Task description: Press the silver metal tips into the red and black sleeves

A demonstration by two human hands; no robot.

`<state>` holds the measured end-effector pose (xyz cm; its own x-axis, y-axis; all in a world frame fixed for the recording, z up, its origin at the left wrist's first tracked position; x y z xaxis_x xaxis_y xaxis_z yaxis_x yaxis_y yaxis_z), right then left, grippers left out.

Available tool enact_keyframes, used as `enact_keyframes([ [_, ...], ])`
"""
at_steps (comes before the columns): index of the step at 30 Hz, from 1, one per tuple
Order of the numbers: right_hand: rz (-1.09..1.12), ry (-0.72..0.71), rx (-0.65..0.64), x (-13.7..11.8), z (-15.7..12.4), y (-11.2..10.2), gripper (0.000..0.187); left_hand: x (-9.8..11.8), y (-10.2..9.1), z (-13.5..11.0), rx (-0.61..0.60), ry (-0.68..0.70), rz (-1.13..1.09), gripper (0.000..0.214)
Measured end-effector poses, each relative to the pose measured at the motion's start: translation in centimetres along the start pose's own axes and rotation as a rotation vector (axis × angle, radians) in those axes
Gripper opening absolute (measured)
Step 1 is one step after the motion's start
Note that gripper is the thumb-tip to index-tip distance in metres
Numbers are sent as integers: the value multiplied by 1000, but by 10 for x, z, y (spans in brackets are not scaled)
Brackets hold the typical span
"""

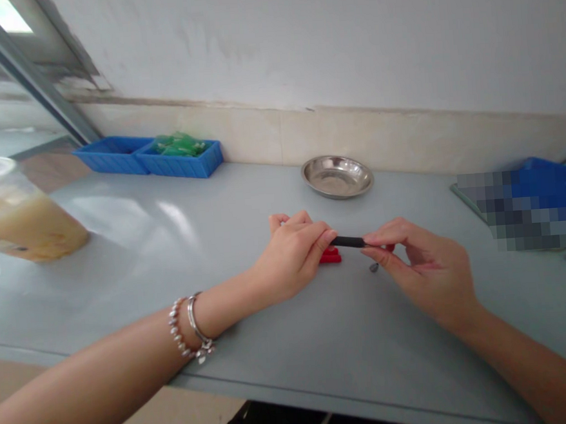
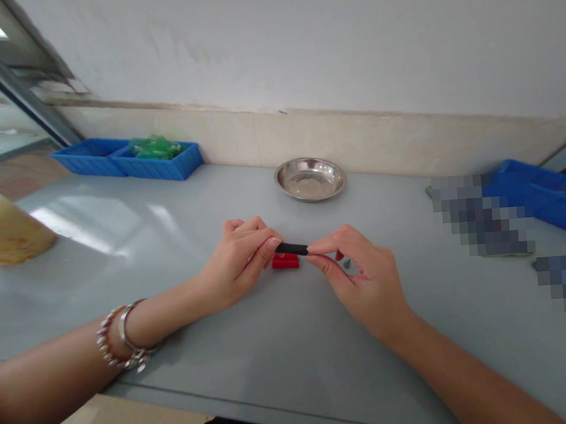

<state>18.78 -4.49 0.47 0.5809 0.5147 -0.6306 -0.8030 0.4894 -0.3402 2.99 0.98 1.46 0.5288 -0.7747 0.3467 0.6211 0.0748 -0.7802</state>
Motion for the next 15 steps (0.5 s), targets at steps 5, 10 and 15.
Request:
enact_keyframes([
  [5, -39, 1, -3, 1, 0, 0, 3, -1, 0, 1, 1, 7, 7, 38],
  [10, -54, 10, -7, 1, 1, 0, 3, -2, 1, 1, 6, 7, 10, 39],
  [15, -33, 27, -8, 3, 0, 0, 2, -2, 1, 2, 7, -2, 11, 39],
])
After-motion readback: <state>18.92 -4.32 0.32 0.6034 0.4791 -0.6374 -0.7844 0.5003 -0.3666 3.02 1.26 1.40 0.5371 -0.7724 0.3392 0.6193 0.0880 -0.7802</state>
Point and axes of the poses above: each hand's wrist, its own z-axis towards the middle knuckle, its own y-axis out of the palm, x = y × z, the point moved 3 cm from there along z, towards the middle knuckle, and after that the axes turned 12 degrees about x, right-handed, at the moved point
